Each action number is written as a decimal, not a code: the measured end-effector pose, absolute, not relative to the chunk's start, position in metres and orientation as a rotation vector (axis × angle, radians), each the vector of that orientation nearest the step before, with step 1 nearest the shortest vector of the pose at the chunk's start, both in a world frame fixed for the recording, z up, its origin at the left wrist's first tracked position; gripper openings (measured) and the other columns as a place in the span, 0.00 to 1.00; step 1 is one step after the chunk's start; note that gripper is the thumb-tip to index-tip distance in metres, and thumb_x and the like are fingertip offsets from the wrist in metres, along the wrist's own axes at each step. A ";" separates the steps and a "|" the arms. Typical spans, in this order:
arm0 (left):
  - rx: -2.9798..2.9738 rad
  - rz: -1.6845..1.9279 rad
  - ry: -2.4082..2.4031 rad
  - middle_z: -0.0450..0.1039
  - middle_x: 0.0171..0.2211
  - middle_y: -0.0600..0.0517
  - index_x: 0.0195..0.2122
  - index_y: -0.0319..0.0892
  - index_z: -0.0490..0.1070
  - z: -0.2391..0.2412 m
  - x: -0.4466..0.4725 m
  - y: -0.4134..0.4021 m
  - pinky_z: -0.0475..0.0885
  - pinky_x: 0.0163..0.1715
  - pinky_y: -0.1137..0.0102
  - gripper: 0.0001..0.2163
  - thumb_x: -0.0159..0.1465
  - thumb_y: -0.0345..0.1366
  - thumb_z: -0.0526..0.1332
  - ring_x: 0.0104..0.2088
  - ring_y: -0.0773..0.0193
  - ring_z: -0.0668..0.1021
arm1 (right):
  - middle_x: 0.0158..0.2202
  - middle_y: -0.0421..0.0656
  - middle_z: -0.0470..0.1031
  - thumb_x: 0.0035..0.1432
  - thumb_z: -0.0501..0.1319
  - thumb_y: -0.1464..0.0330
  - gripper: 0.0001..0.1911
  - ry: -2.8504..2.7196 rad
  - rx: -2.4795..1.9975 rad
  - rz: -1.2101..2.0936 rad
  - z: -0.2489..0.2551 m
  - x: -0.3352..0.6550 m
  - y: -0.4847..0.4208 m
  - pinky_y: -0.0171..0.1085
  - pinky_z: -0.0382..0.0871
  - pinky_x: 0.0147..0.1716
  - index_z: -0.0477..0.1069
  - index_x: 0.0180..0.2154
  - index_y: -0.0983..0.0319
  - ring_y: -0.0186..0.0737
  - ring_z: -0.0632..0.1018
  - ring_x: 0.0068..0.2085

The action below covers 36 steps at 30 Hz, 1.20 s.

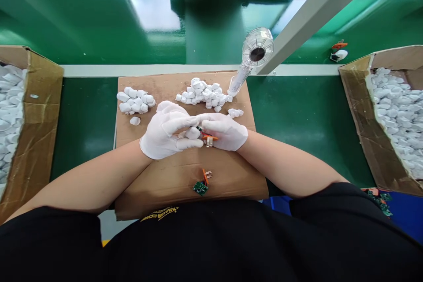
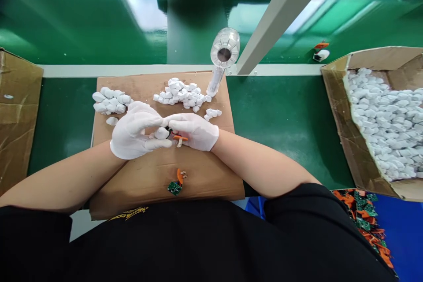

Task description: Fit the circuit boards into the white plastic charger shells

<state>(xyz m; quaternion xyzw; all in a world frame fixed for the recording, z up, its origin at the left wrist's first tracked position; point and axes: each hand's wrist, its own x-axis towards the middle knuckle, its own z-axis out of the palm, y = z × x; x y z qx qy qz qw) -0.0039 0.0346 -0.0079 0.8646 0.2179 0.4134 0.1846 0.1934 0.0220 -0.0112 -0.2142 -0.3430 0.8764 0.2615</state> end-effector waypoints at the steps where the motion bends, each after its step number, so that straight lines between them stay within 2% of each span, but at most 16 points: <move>1: 2.486 1.173 0.617 0.72 0.23 0.61 0.54 0.51 0.66 -0.008 -0.004 0.035 0.68 0.31 0.68 0.24 0.59 0.49 0.69 0.24 0.69 0.74 | 0.32 0.41 0.75 0.53 0.69 0.63 0.14 -1.017 -0.605 2.356 -0.011 0.193 0.022 0.32 0.68 0.31 0.75 0.37 0.66 0.34 0.73 0.33; 4: 2.556 1.139 0.615 0.75 0.30 0.55 0.51 0.48 0.68 -0.008 -0.005 0.034 0.70 0.37 0.64 0.27 0.54 0.52 0.72 0.31 0.66 0.75 | 0.32 0.42 0.74 0.55 0.67 0.67 0.08 -1.220 -0.627 2.310 -0.012 0.193 0.022 0.34 0.67 0.35 0.74 0.33 0.67 0.35 0.72 0.35; 6: 2.565 1.114 0.673 0.76 0.38 0.50 0.45 0.47 0.71 -0.007 -0.005 0.034 0.70 0.43 0.59 0.24 0.53 0.52 0.73 0.38 0.62 0.76 | 0.31 0.41 0.73 0.56 0.66 0.67 0.08 -1.214 -0.610 2.318 -0.013 0.194 0.022 0.35 0.67 0.36 0.73 0.32 0.66 0.34 0.72 0.34; 8: 2.575 1.130 0.683 0.75 0.43 0.49 0.39 0.47 0.72 -0.006 -0.005 0.034 0.71 0.45 0.57 0.17 0.54 0.47 0.73 0.41 0.61 0.76 | 0.30 0.41 0.73 0.55 0.67 0.67 0.09 -1.187 -0.623 2.333 -0.013 0.195 0.023 0.36 0.68 0.37 0.73 0.33 0.66 0.34 0.73 0.34; 12: 2.543 1.218 0.559 0.78 0.42 0.53 0.36 0.49 0.73 -0.008 -0.001 0.033 0.71 0.42 0.61 0.10 0.55 0.39 0.72 0.38 0.64 0.75 | 0.33 0.42 0.75 0.51 0.70 0.65 0.11 -1.332 -0.647 2.294 -0.009 0.198 0.025 0.38 0.71 0.40 0.73 0.33 0.66 0.37 0.75 0.37; 15: 2.532 1.159 0.614 0.78 0.42 0.54 0.32 0.49 0.74 -0.011 0.001 0.030 0.71 0.44 0.60 0.06 0.57 0.40 0.70 0.39 0.64 0.75 | 0.32 0.40 0.74 0.50 0.70 0.65 0.12 -1.488 -0.718 2.217 -0.003 0.198 0.024 0.39 0.70 0.39 0.72 0.33 0.65 0.37 0.74 0.36; 17: 2.553 1.102 0.687 0.79 0.41 0.54 0.28 0.48 0.74 -0.012 0.002 0.027 0.71 0.45 0.59 0.06 0.57 0.42 0.69 0.40 0.61 0.74 | 0.28 0.37 0.70 0.51 0.69 0.65 0.11 -1.589 -0.800 2.120 0.000 0.197 0.021 0.37 0.67 0.35 0.70 0.29 0.64 0.34 0.71 0.32; 20: 2.596 1.058 0.725 0.79 0.39 0.53 0.25 0.49 0.75 -0.012 0.004 0.023 0.71 0.45 0.58 0.08 0.57 0.43 0.67 0.41 0.59 0.74 | 0.22 0.34 0.61 0.51 0.68 0.65 0.15 -1.682 -0.888 1.971 0.002 0.193 0.015 0.35 0.58 0.30 0.64 0.22 0.63 0.30 0.63 0.27; 22: 2.600 1.030 0.729 0.79 0.39 0.53 0.23 0.48 0.74 -0.011 0.004 0.022 0.71 0.44 0.57 0.10 0.58 0.43 0.66 0.41 0.58 0.74 | 0.21 0.33 0.58 0.49 0.70 0.65 0.19 -1.701 -0.910 1.932 0.001 0.191 0.012 0.35 0.56 0.29 0.61 0.20 0.62 0.29 0.61 0.26; 26: 2.539 0.976 0.729 0.79 0.38 0.53 0.23 0.47 0.71 -0.009 0.004 0.023 0.70 0.45 0.56 0.13 0.60 0.46 0.66 0.39 0.58 0.75 | 0.22 0.33 0.59 0.48 0.70 0.64 0.17 -1.711 -0.938 1.902 -0.001 0.190 0.009 0.36 0.58 0.31 0.63 0.21 0.62 0.31 0.63 0.28; 30: 2.530 0.934 0.742 0.78 0.39 0.52 0.24 0.45 0.70 -0.011 0.003 0.023 0.70 0.46 0.57 0.14 0.58 0.48 0.67 0.40 0.58 0.75 | 0.24 0.33 0.60 0.47 0.71 0.66 0.15 -1.701 -0.847 1.930 -0.004 0.192 0.011 0.36 0.58 0.32 0.65 0.24 0.63 0.31 0.63 0.28; 33: 2.564 0.971 0.763 0.78 0.38 0.53 0.24 0.45 0.71 -0.013 0.003 0.021 0.68 0.46 0.57 0.12 0.58 0.45 0.66 0.42 0.58 0.75 | 0.23 0.32 0.57 0.47 0.71 0.67 0.16 -1.655 -0.821 1.973 -0.005 0.193 0.011 0.35 0.56 0.30 0.63 0.23 0.62 0.30 0.61 0.27; 36: 2.651 1.076 0.691 0.78 0.37 0.55 0.23 0.48 0.72 -0.013 0.004 0.020 0.67 0.43 0.59 0.09 0.57 0.42 0.66 0.41 0.59 0.74 | 0.23 0.33 0.60 0.49 0.70 0.66 0.16 -1.616 -0.863 1.998 -0.004 0.191 0.009 0.35 0.57 0.30 0.64 0.23 0.63 0.30 0.62 0.27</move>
